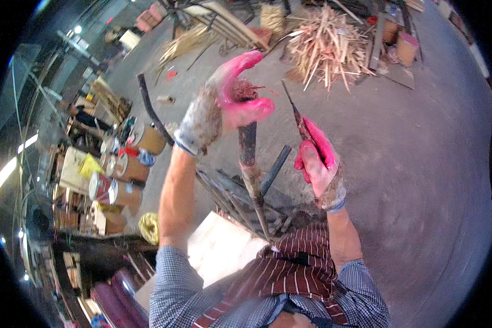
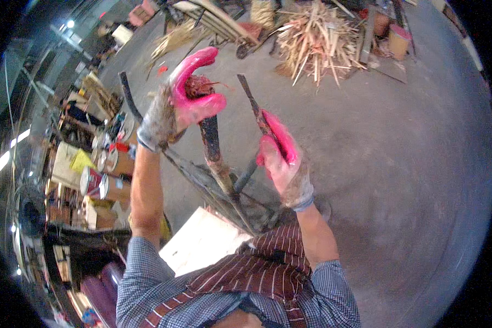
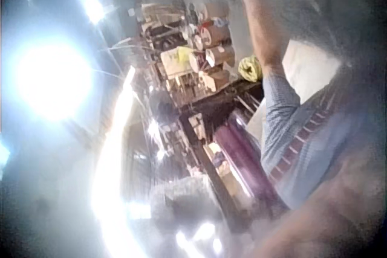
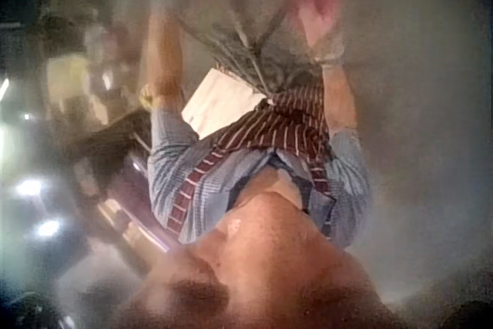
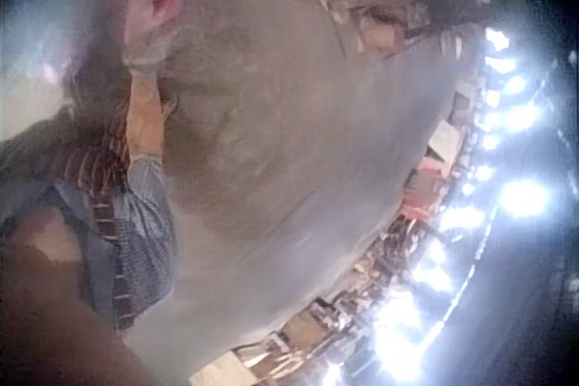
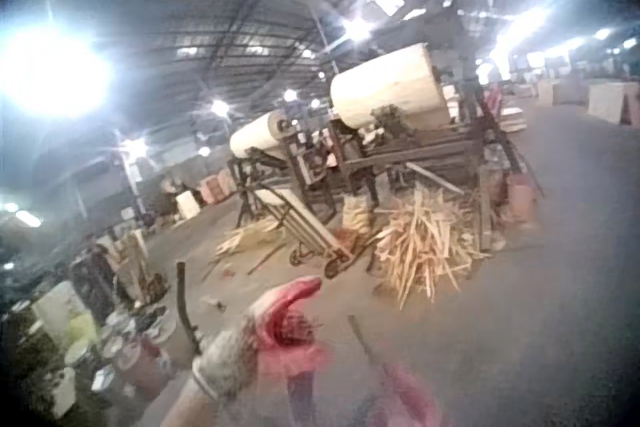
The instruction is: The person scrapes residue from a metal frame using a small hand tool, wiping the tool and handling the frame to reach multiple sections.
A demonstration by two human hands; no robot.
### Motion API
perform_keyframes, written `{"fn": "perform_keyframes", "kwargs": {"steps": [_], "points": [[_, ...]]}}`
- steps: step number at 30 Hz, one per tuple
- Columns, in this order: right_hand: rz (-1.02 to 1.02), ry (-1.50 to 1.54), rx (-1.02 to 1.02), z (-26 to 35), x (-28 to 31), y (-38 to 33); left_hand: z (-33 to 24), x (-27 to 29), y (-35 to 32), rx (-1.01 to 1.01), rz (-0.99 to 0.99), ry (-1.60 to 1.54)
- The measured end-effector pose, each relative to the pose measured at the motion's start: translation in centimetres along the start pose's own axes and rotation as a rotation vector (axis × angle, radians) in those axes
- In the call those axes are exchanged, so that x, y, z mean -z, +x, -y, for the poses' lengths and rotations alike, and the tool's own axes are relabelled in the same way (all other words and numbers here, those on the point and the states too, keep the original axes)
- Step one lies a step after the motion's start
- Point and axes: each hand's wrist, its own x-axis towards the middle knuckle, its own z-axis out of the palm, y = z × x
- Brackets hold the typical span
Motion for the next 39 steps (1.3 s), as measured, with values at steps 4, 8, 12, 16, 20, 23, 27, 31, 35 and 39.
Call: {"fn": "perform_keyframes", "kwargs": {"steps": [4,8,12,16,20,23,27,31,35,39], "points": [[0.121,0.018,-0.135,-0.5,2.7,2.4,-2.8,0.6,2.2,0.265,0.099,0.563],[0.306,0.087,-0.244,-0.1,6.2,5.5,-3.6,-0.8,2.3,0.679,-0.173,0.34],[0.495,0.013,-0.228,0.0,8.2,7.5,-2.2,-1.8,1.3,0.575,-0.403,0.288],[0.684,0.084,-0.118,0.4,8.1,8.6,-0.7,-2.0,-0.6,0.52,-0.653,0.024],[0.843,0.008,-0.036,1.9,7.9,11.0,0.6,-2.8,-1.4,0.475,-1.02,-0.283],[0.933,-0.002,0.076,3.2,8.0,14.1,1.1,-3.4,-1.6,0.474,-1.228,-0.332],[1.012,-0.027,0.006,3.8,8.0,16.8,1.2,-3.8,-2.8,0.148,-1.386,-0.556],[1.089,-0.036,-0.283,1.8,8.2,16.4,1.0,-4.1,-3.6,0.015,-1.291,-0.749],[1.118,0.113,-0.582,-3.1,8.0,13.3,0.1,-5.2,-2.8,0.085,-1.234,-0.244],[1.171,0.245,-0.635,-8.5,6.2,9.6,-3.0,-5.7,-2.8,0.197,-1.224,0.024]]}}
